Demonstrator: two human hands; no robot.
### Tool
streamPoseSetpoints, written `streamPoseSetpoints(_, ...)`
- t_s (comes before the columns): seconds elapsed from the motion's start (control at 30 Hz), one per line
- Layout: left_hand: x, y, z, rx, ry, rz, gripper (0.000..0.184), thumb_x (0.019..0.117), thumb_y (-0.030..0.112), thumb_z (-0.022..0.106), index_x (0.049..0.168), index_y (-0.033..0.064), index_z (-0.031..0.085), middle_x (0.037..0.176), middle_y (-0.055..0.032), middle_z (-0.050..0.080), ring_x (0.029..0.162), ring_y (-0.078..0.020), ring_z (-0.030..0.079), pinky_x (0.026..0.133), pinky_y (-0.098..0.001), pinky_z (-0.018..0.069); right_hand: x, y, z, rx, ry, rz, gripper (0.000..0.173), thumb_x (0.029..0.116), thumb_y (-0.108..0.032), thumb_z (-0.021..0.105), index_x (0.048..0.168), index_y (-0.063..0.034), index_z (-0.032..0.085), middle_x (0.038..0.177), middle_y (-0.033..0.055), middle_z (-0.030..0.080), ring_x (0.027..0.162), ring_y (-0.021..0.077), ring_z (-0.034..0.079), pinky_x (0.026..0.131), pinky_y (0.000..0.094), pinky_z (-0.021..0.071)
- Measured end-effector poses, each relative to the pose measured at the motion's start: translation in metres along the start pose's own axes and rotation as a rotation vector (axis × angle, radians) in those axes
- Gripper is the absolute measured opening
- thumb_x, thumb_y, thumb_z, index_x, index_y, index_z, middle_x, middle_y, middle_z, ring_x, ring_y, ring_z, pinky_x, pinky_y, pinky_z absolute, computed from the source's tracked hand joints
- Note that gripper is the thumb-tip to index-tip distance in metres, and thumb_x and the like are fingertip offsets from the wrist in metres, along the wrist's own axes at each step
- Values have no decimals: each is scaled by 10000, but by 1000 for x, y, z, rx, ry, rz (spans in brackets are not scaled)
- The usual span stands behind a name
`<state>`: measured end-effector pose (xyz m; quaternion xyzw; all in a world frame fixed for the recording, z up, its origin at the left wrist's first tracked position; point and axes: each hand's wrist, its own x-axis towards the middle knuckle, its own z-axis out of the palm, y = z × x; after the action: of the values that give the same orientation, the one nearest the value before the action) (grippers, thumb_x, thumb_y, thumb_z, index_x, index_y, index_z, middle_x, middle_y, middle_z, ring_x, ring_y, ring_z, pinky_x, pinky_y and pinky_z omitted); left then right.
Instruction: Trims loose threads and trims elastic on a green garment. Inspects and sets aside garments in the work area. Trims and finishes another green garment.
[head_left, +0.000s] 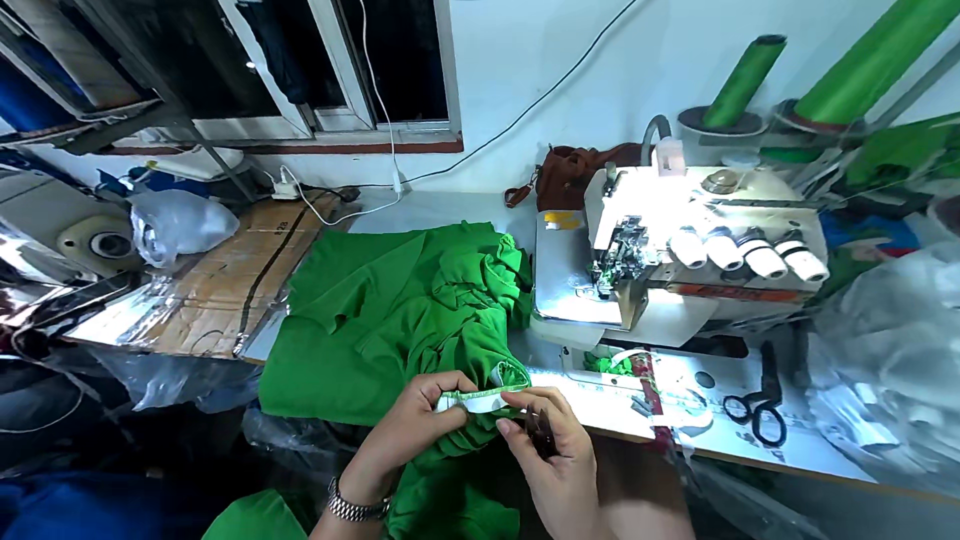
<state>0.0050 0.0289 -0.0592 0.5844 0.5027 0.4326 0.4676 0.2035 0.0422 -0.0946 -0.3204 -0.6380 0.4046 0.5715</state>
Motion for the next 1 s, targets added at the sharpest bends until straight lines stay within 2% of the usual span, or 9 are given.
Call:
streamPoseSetpoints(0.13, -1, 2, 3, -29, 5, -1, 131, 866, 60, 657, 962, 125, 718, 806, 40, 697, 713, -6, 631, 653, -185, 520, 4, -2, 9, -96, 6, -133, 169, 917, -159, 724, 1040, -52, 769, 991, 51, 611, 765, -35, 564, 647, 78, 493)
streamPoseSetpoints(0.23, -1, 4, 6, -16, 20, 11, 122, 866, 58, 649, 951, 123, 707, 802, 40, 692, 707, -12, 629, 645, -188, 518, 5, -4, 14, -136, 9, -188, 140, 921, -90, 673, 1001, -20, 764, 987, 76, 669, 754, -24, 605, 661, 97, 528)
streamPoseSetpoints(0.37, -6, 10, 16, 133, 100, 28, 63, 891, 120, 654, 936, 142, 693, 792, 56, 670, 692, -14, 613, 626, -192, 505, 4, -5, 16, -121, -10, -128, 193, 940, -130, 672, 1049, -3, 769, 1026, 74, 698, 749, -28, 611, 644, 102, 528)
streamPoseSetpoints(0.5, -9, 6, 24, 398, 172, 62, 106, 923, 267, 644, 969, 180, 682, 787, 85, 653, 716, -13, 618, 665, -249, 526, 3, -8, 19, -149, 17, -76, 199, 902, -165, 728, 1011, -7, 780, 991, 58, 721, 713, -38, 606, 624, 100, 521)
streamPoseSetpoints(0.6, -9, 3, 28, 555, 214, 101, 121, 911, 233, 580, 951, 183, 683, 727, 82, 623, 652, -23, 583, 603, -259, 489, 4, -9, 20, -221, 51, -64, 138, 888, -99, 692, 952, -23, 788, 948, 45, 741, 728, -25, 646, 657, 110, 547)
streamPoseSetpoints(0.73, -8, 4, 26, 523, 213, 83, 151, 883, 198, 571, 966, 184, 696, 738, 85, 636, 650, -11, 581, 594, -240, 482, 9, -9, 14, -207, 55, 53, 121, 891, -110, 646, 878, -64, 757, 774, -36, 676, 613, -55, 560, 553, 101, 471)
streamPoseSetpoints(0.87, -7, 1, 19, 468, 202, 61, 130, 878, 195, 586, 949, 208, 695, 711, 106, 613, 622, 7, 558, 572, -222, 467, 12, -11, 1, -58, 9, 263, 128, 912, -129, 613, 888, -78, 728, 702, -68, 606, 506, -42, 485, 444, 124, 399)
streamPoseSetpoints(0.93, -7, 0, 18, 468, 206, 59, 129, 877, 197, 590, 951, 211, 695, 704, 106, 608, 615, 4, 554, 569, -223, 465, 13, -13, -3, 17, -10, 291, 116, 929, -111, 620, 910, -67, 726, 711, -56, 627, 480, -31, 475, 420, 132, 390)
streamPoseSetpoints(1.0, -7, -1, 21, 492, 226, 70, 129, 881, 197, 585, 951, 209, 692, 700, 106, 604, 609, 4, 548, 565, -221, 461, 11, -13, -3, 10, -46, 213, 130, 939, -113, 628, 969, -57, 741, 805, -38, 661, 531, -32, 503, 453, 126, 420)
